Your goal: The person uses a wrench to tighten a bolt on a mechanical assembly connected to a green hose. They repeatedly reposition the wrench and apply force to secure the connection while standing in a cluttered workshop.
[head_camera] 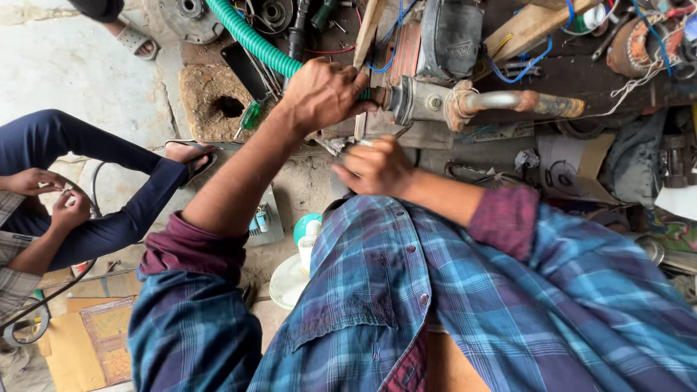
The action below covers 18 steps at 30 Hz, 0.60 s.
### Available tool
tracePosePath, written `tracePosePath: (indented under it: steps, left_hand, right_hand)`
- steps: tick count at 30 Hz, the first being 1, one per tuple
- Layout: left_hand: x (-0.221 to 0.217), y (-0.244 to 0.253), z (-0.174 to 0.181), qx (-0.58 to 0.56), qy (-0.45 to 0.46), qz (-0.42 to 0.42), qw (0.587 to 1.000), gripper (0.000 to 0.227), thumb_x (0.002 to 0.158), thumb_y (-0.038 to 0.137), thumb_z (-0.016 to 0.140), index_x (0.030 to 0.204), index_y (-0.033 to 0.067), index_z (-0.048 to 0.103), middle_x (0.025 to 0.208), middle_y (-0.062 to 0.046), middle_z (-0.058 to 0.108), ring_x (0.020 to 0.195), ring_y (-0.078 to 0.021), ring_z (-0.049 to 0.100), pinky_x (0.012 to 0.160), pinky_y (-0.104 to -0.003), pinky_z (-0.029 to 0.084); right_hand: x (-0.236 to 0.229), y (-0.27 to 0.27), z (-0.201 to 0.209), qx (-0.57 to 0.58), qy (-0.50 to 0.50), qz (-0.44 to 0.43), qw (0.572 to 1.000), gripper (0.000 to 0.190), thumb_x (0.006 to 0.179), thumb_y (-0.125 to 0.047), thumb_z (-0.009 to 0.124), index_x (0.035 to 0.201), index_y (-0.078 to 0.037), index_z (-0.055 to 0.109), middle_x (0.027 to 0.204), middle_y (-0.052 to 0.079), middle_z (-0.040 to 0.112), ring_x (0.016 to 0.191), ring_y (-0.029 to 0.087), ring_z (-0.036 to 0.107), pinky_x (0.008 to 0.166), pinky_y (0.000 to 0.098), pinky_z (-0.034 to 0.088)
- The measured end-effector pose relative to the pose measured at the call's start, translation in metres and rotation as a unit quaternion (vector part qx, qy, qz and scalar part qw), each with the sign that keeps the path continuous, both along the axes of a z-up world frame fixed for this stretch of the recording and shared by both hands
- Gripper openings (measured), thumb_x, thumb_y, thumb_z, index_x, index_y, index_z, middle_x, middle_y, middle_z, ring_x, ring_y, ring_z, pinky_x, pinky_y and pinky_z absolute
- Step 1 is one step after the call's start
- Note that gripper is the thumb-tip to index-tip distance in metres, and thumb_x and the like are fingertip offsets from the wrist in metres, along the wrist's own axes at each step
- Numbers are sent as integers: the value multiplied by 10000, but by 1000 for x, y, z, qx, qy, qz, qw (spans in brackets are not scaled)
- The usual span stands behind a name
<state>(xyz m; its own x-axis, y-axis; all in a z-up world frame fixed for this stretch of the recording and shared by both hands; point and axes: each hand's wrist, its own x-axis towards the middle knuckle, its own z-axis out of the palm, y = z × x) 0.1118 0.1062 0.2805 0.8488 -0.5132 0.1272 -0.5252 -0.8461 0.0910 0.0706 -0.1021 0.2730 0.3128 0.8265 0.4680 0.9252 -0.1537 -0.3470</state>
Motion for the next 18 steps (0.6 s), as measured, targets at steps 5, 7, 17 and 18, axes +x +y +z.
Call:
tracePosePath:
  steps: [5,7,17,18]
  left_hand:
    - [0,1,-2,-5,-17,23,1000,608,1032,672,490,1090,85,638,838,-100,708,684,-272,701,538,-407,528]
    - [-2,-7,-2,49,119,64,990,630,1025,695,473,1171,101,626,675,-134,689,584,-289,694,514,-430,524]
    - [-23,-9,9,-178,-198,49,963,480,904,530,715,1064,84,636,1092,-159,680,1019,-343,669,841,-455,525]
    - [-29,-11,8,-215,-182,69,957,457,890,474,753,1055,65,634,1092,-161,658,1010,-363,647,854,-465,511]
  right_hand:
    - [-6,52,-46,-124,-11,14,992,435,936,-414,707,605,-136,661,598,69,654,523,238,659,528,393,516]
    - [-2,62,-66,-179,-25,35,983,500,910,-500,698,574,-130,673,574,88,660,528,267,674,557,426,540]
    - [-8,65,-120,-268,-39,73,960,554,921,-587,653,649,-113,747,616,140,683,586,335,686,611,493,541]
    - [-19,56,-120,-314,-59,114,941,482,935,-517,651,653,-137,742,618,138,677,571,325,685,519,485,537]
